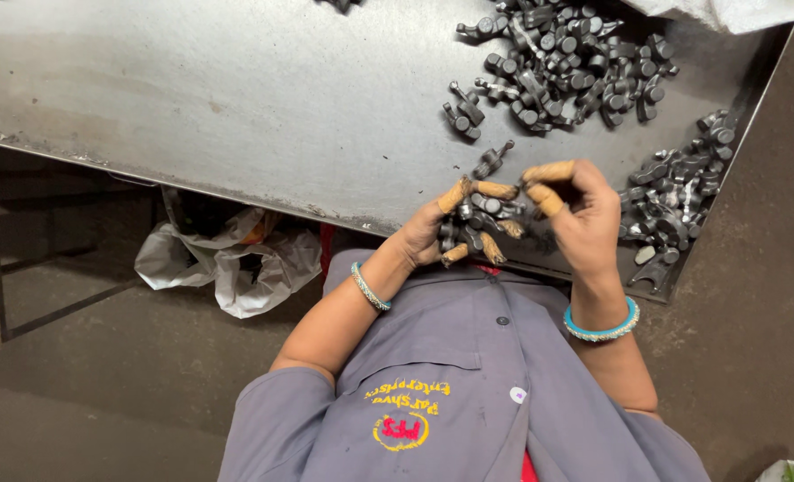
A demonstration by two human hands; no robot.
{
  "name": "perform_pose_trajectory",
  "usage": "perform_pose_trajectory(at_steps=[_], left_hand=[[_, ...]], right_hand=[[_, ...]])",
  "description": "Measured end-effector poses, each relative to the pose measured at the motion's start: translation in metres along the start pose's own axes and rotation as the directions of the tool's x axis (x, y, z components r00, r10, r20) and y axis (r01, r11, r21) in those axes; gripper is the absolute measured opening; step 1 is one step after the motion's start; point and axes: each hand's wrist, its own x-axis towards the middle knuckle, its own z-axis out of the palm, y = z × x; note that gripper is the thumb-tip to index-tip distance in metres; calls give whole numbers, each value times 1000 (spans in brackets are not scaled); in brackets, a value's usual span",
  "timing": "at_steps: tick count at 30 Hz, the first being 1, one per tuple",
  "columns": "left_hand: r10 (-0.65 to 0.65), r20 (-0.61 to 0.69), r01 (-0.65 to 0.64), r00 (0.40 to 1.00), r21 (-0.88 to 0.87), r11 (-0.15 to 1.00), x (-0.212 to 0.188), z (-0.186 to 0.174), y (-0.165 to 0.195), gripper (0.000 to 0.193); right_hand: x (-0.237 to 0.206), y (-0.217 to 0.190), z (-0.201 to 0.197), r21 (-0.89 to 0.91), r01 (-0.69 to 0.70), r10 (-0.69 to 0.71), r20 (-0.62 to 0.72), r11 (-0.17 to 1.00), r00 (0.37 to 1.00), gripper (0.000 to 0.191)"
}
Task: The person sorts small dark metal forged parts spread across a metal table, picking up pieces one at a time, turning them in both hands, and placing them into separate groups on the table. They occasionally gather a handful of parts and redistribute them while continuing to sort.
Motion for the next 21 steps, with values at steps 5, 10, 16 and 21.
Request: perform_pose_trajectory(at_steps=[5,10,16,21], left_hand=[[84,57,-71,995,-199,977,-5,-8,0,63],[122,36,-107,992,-288,952,-7,-20,-5,61],[114,21,-105,993,-264,959,-8,-25,-6,63],[105,24,-100,994,-161,982,-6,-24,-5,65]], right_hand=[[2,-4,13,-639,222,-216,89,737,972,33],[-9,23,27,-684,282,-278,119,673,953,32],[-9,55,3,264,-52,54,2,963,999,35],[-12,59,-11,512,-267,266,77,816,961,24]])
